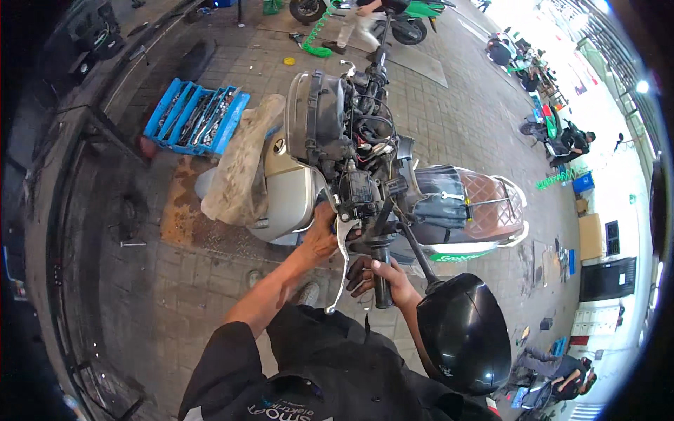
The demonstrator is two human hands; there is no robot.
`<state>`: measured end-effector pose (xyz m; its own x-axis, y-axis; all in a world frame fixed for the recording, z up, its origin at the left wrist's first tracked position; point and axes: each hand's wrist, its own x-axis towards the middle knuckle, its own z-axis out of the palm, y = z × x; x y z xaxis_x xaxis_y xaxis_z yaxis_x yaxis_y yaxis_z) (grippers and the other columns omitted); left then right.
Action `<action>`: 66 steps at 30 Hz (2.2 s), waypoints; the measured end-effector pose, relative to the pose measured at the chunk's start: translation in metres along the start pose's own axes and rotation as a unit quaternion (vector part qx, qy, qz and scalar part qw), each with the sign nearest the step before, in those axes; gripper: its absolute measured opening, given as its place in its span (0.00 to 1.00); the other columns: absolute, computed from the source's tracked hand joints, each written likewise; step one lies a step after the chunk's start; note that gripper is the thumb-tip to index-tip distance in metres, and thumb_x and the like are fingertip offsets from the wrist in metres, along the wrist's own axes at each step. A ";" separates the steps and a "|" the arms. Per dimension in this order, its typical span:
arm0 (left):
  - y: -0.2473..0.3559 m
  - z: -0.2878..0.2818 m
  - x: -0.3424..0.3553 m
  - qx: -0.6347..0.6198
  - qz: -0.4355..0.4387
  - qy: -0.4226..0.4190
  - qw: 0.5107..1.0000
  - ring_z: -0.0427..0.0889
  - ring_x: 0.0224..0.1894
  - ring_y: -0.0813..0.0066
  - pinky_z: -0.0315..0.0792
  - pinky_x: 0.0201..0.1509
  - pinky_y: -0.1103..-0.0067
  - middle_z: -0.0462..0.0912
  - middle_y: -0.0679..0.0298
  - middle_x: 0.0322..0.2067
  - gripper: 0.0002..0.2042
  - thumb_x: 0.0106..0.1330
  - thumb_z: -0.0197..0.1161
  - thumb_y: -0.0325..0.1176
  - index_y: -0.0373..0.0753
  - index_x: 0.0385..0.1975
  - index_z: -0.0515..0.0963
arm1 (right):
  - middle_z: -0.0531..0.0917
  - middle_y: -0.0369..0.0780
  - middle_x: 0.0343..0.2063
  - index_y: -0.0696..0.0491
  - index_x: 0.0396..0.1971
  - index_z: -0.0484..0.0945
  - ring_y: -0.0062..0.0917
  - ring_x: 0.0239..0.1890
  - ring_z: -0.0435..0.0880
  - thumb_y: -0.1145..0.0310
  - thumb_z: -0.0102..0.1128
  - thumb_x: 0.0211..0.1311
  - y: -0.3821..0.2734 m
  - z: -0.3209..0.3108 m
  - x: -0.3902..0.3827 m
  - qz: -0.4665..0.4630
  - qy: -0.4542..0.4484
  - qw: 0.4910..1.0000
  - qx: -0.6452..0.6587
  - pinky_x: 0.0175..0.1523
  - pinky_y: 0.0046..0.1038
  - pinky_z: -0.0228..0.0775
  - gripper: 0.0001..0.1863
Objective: The person sprays a lubricant onto the front handlebar assembly of a motorcycle, then removes and reinstalls the front cowling and instrument cluster. They then use a T-handle wrench and a screwdriver to tighten screws on the front and side panels of the vehicle.
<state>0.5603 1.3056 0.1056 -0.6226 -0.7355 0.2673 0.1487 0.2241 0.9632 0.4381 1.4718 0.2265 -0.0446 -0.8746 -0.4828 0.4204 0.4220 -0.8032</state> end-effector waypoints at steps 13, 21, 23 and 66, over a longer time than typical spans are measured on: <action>0.016 0.015 0.005 0.177 0.333 0.206 0.903 0.72 0.52 0.49 0.66 0.54 0.57 0.71 0.56 0.49 0.25 0.53 0.72 0.33 0.51 0.52 0.73 | 0.78 0.53 0.45 0.65 0.58 0.64 0.45 0.43 0.82 0.50 0.54 0.62 -0.008 0.001 -0.003 0.015 0.012 0.997 -0.071 0.41 0.47 0.80 0.35; 0.007 0.026 -0.004 0.148 0.253 0.204 0.934 0.71 0.53 0.50 0.65 0.54 0.55 0.70 0.55 0.49 0.27 0.52 0.72 0.33 0.57 0.53 0.71 | 0.78 0.52 0.45 0.65 0.61 0.61 0.44 0.44 0.82 0.46 0.50 0.63 -0.019 0.010 -0.004 0.024 -0.049 0.996 -0.072 0.43 0.44 0.80 0.39; 0.002 0.022 0.000 0.156 0.306 0.215 0.914 0.70 0.53 0.50 0.65 0.54 0.55 0.70 0.55 0.51 0.28 0.52 0.72 0.33 0.58 0.54 0.70 | 0.78 0.52 0.45 0.65 0.61 0.61 0.43 0.44 0.82 0.44 0.50 0.63 -0.021 0.012 -0.004 0.020 -0.046 0.995 -0.085 0.43 0.43 0.80 0.40; 0.229 -0.223 -0.024 0.367 0.068 0.445 0.814 0.63 0.63 0.58 0.53 0.70 0.67 0.59 0.46 0.60 0.46 0.51 0.72 0.28 0.31 0.66 0.45 | 0.78 0.41 0.29 0.60 0.43 0.76 0.30 0.33 0.79 0.54 0.59 0.60 0.003 0.007 0.009 0.142 0.012 0.986 0.084 0.47 0.35 0.74 0.23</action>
<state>0.7804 1.2318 0.3261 0.2136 -0.7712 0.5996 -0.5320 0.4230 0.7335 0.4454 1.4634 0.2218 0.0759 -0.7201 -0.6897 0.5633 0.6018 -0.5662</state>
